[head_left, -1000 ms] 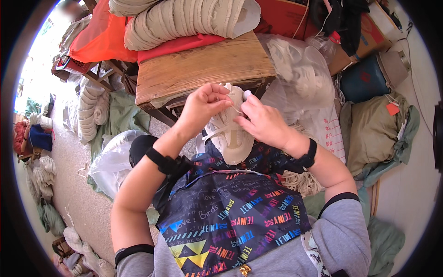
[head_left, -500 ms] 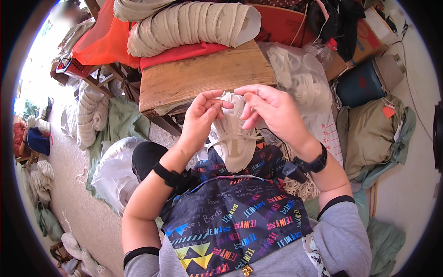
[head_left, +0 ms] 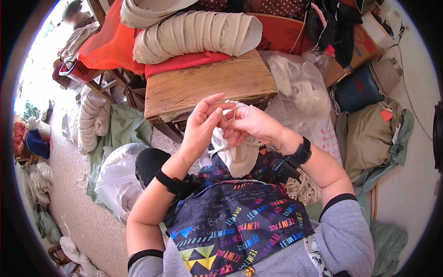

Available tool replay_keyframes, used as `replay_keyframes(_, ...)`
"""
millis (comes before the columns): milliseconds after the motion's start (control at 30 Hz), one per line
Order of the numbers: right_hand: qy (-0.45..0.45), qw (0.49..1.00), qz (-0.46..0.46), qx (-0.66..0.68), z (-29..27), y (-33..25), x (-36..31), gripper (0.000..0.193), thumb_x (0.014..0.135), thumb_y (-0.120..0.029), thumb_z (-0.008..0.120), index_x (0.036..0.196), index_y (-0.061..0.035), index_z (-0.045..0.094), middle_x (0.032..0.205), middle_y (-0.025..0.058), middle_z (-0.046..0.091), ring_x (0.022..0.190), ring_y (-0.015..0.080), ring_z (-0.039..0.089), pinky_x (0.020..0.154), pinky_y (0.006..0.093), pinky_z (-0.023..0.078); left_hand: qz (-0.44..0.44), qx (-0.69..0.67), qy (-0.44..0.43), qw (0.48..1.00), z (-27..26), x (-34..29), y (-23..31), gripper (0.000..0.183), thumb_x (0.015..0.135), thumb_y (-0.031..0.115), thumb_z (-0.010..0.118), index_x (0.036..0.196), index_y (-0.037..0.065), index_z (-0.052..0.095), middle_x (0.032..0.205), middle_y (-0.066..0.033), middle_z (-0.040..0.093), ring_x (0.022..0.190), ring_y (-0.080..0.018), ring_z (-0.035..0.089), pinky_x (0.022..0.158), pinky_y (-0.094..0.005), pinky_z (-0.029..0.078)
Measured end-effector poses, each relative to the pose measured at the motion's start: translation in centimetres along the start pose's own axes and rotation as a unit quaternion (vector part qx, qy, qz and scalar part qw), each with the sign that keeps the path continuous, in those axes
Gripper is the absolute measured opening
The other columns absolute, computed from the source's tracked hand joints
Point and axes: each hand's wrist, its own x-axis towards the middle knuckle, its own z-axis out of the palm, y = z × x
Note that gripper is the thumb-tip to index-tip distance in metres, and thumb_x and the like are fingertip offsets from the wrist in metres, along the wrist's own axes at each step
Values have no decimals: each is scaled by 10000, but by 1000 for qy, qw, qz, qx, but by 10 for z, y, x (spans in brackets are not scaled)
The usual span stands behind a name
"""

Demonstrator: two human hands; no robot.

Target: Thread a shoelace through the eyelets of a shoe upper.

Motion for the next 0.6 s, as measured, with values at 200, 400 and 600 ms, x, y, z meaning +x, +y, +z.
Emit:
replay_keyframes(200,10,1000,-9,-26,3,2,0,242,996,-262,548,1000,-31,618,833,72,666,673,145,682,627,270,564,3,-4,46,999,-10,-1,1,302,1023,136,485,1299,14,499,1163,-107,653,788,-70,552,768,-238,463)
replay_keyframes(400,57,968,-243,-27,15,-16,-11,208,1015,-203,529,1046,-12,604,846,55,656,712,138,681,662,253,562,-22,-10,51,998,-28,-2,-8,254,1019,162,512,1228,23,548,1126,-72,662,791,-66,563,765,-219,474)
replay_keyframes(600,136,818,-508,-233,36,-189,-60,154,995,-76,492,1052,23,595,877,117,673,770,180,695,679,267,583,-69,63,-22,995,-30,-4,7,362,1042,273,459,1260,19,595,890,-8,654,750,-52,540,748,-229,454)
